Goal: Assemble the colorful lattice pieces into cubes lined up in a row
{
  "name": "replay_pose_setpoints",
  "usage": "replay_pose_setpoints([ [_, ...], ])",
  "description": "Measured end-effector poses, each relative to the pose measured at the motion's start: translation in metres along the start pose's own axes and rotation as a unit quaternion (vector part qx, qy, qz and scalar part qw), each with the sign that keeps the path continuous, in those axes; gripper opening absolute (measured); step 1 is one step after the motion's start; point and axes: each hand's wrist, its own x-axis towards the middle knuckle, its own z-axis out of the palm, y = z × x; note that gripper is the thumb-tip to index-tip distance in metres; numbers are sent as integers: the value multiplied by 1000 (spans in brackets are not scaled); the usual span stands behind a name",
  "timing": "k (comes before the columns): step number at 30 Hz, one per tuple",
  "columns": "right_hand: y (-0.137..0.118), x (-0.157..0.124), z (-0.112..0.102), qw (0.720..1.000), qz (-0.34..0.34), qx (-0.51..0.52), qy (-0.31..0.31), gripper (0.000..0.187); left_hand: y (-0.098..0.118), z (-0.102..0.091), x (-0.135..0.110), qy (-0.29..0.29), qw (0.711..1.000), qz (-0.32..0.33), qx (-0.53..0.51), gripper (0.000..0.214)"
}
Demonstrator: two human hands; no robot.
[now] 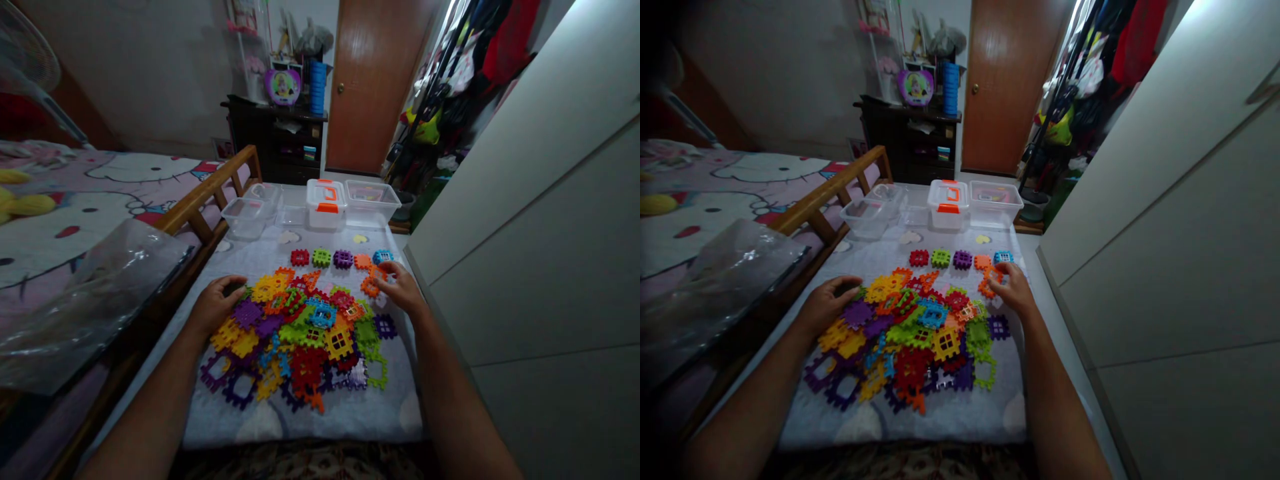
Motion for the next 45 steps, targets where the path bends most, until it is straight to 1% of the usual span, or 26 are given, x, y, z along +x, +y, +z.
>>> replay_pose_setpoints([
  [1, 3, -3, 0, 1000, 7, -17, 14, 38, 1, 0, 0, -1, 1000, -2, 0, 51],
  [3, 7, -8, 5, 998, 14, -65, 21, 38, 2, -1, 0, -4, 1000, -7, -4, 52],
  [7, 5, -16, 23, 982, 28, -186, -12, 39, 2, -1, -1, -5, 1000, -11, -11, 54],
  [10, 5, -18, 30, 971, 37, -235, -23, 39, 1, -1, -1, -5, 1000, -10, -6, 53],
  [20, 9, -20, 30, 969, 29, -242, -28, 45, -2, -1, 0, -4, 1000, -9, 5, 52],
  [26, 2, -19, 28, 964, 44, -258, -48, 48, 1, -2, 0, -2, 1000, -1, 2, 49],
  [31, -3, -15, 23, 957, 51, -278, -71, 51, 4, -2, -1, -2, 1000, -9, -2, 49],
  [34, -4, -13, 22, 952, 59, -290, -83, 47, 5, -2, -1, 0, 1000, -9, 1, 48],
  [38, -3, -13, 24, 949, 55, -303, -67, 40, 5, -3, -1, 6, 1000, -2, -2, 48],
  [41, -4, -13, 24, 946, 46, -314, -59, 39, 4, -2, 0, 6, 1000, 1, 2, 49],
  [45, -7, -11, 25, 941, 51, -327, -74, 40, 0, -1, 1, 1, 1000, -4, 5, 51],
])
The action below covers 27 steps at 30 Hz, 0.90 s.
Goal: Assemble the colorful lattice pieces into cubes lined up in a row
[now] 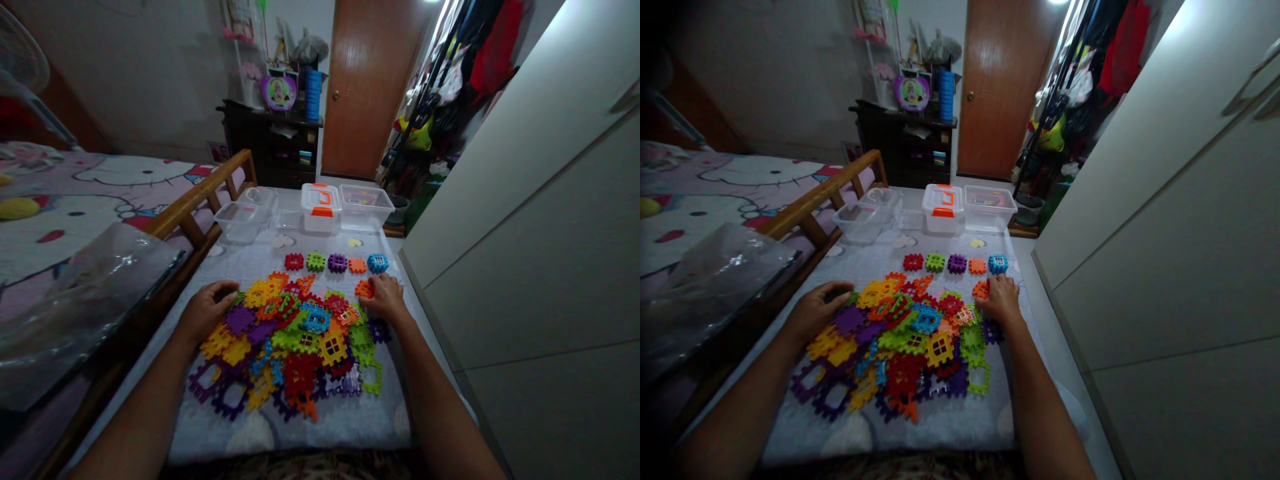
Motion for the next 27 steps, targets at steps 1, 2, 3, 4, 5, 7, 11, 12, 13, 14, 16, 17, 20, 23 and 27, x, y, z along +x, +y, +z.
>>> replay_pose_setpoints([
  [1, -1, 0, 0, 1000, 0, 0, -4, 39, -1, 0, 0, 0, 1000, -1, -1, 51],
  [2, -2, 1, 0, 1000, -1, 0, -6, 38, -1, 0, 1, 0, 1000, -2, -3, 51],
  [3, -3, 1, 0, 1000, -4, 0, -7, 36, -1, 0, 1, 0, 1000, -3, -5, 51],
  [4, -3, 1, 0, 1000, -9, 1, -6, 35, 0, 0, 0, 1, 1000, -3, -7, 51],
  [5, -4, 2, -1, 1000, -16, 3, -1, 34, 0, 0, 0, 2, 1000, -2, -9, 50],
  [7, -3, 6, -5, 999, -39, 14, 17, 36, 1, 0, 0, 5, 1000, 0, -11, 49],
  [11, 4, 29, -20, 993, -82, 36, 80, 42, 0, 1, -1, 9, 1000, 3, -15, 51],
  [12, 6, 38, -24, 991, -95, 34, 89, 42, 0, 1, -1, 7, 1000, 2, -17, 52],
  [13, 8, 48, -28, 989, -111, 30, 89, 42, -1, 1, -1, 5, 1000, 1, -18, 52],
  [14, 10, 59, -30, 988, -127, 23, 80, 43, 0, 1, -1, 3, 1000, 0, -18, 52],
  [16, 12, 77, -33, 987, -151, 7, 46, 48, 1, 1, -1, 4, 1000, -2, -14, 52],
  [17, 12, 85, -33, 987, -158, 1, 26, 52, 3, 0, -2, 6, 1000, -4, -11, 52],
  [20, 10, 100, -30, 987, -161, -11, -24, 58, 6, -1, -3, 7, 1000, -4, -7, 50],
  [23, 6, 105, -27, 986, -156, -20, -58, 59, 5, -2, -3, 8, 1000, -1, -8, 48],
  [27, 4, 105, -28, 985, -139, -32, -94, 60, 0, 0, -2, 3, 1000, 1, -8, 49],
])
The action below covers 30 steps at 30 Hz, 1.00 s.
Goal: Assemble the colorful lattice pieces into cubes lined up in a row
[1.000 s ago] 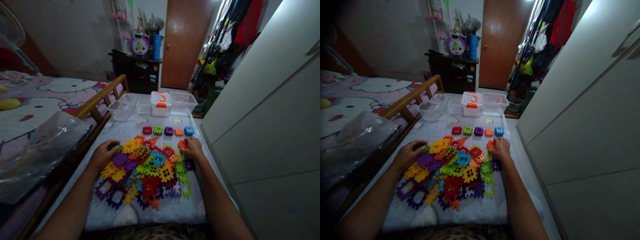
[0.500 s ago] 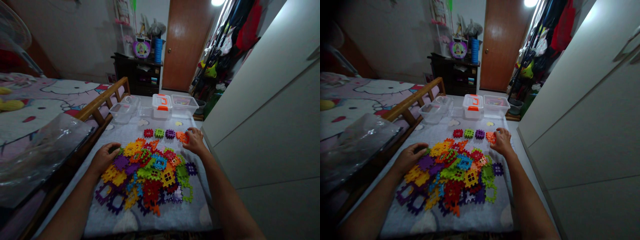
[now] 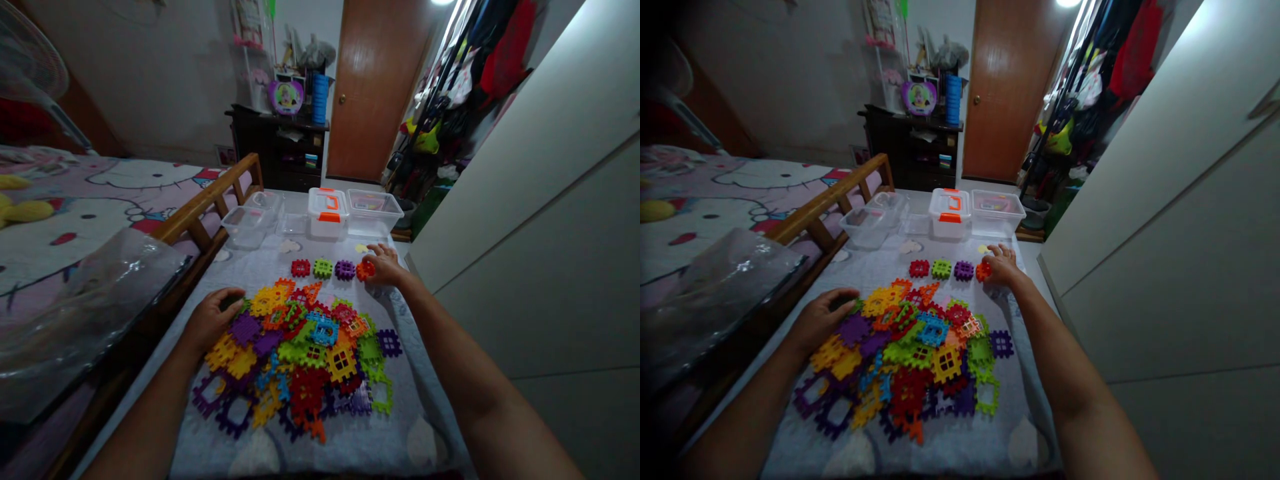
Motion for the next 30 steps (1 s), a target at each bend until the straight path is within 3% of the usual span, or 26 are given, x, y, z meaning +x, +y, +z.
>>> replay_pose_setpoints([
  [11, 1, 3, 6, 1000, 9, -13, -11, 64, 2, 0, -1, 10, 1000, 6, -3, 48],
  [16, 3, -4, 2, 999, 6, -1, 47, 72, 3, 0, -1, 7, 1000, 5, -4, 49],
  [22, 6, -58, 1, 978, -5, 113, 174, 55, -1, 1, 1, 2, 1000, 7, -13, 47],
  [26, -10, -105, 23, 954, -75, 260, 126, 41, -4, 2, 1, -6, 1000, 3, -19, 48],
  [30, -31, -126, 45, 941, -86, 318, 80, 35, -5, 3, 1, 1, 1000, 1, -17, 47],
])
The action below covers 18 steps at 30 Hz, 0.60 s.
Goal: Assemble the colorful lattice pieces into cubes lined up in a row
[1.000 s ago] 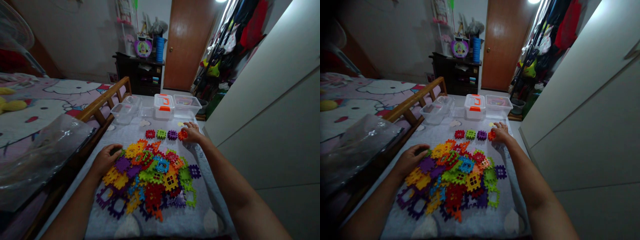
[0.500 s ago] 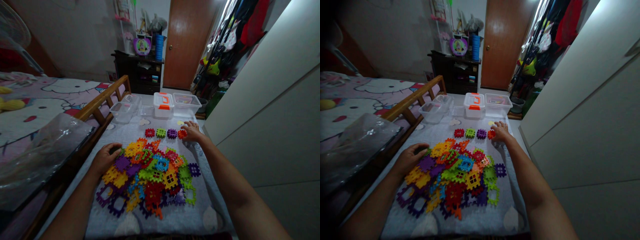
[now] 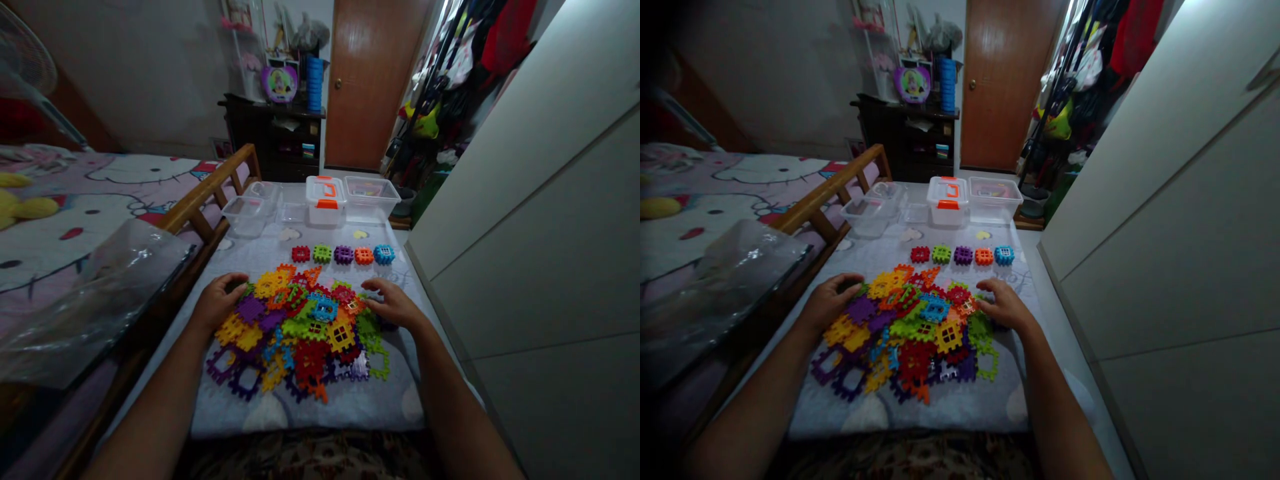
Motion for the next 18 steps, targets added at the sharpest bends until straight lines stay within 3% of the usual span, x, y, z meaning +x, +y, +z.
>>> replay_pose_setpoints([
  [6, -5, 9, 22, 998, -56, -1, 15, 40, 4, 0, 0, 7, 1000, 2, -8, 46],
  [13, -15, 12, 32, 999, -29, -28, -30, 60, 7, 0, -1, 10, 1000, 1, -10, 44],
  [18, -18, 14, 34, 997, -43, -54, -25, 47, 9, 0, -2, 6, 1000, -4, -13, 46],
])
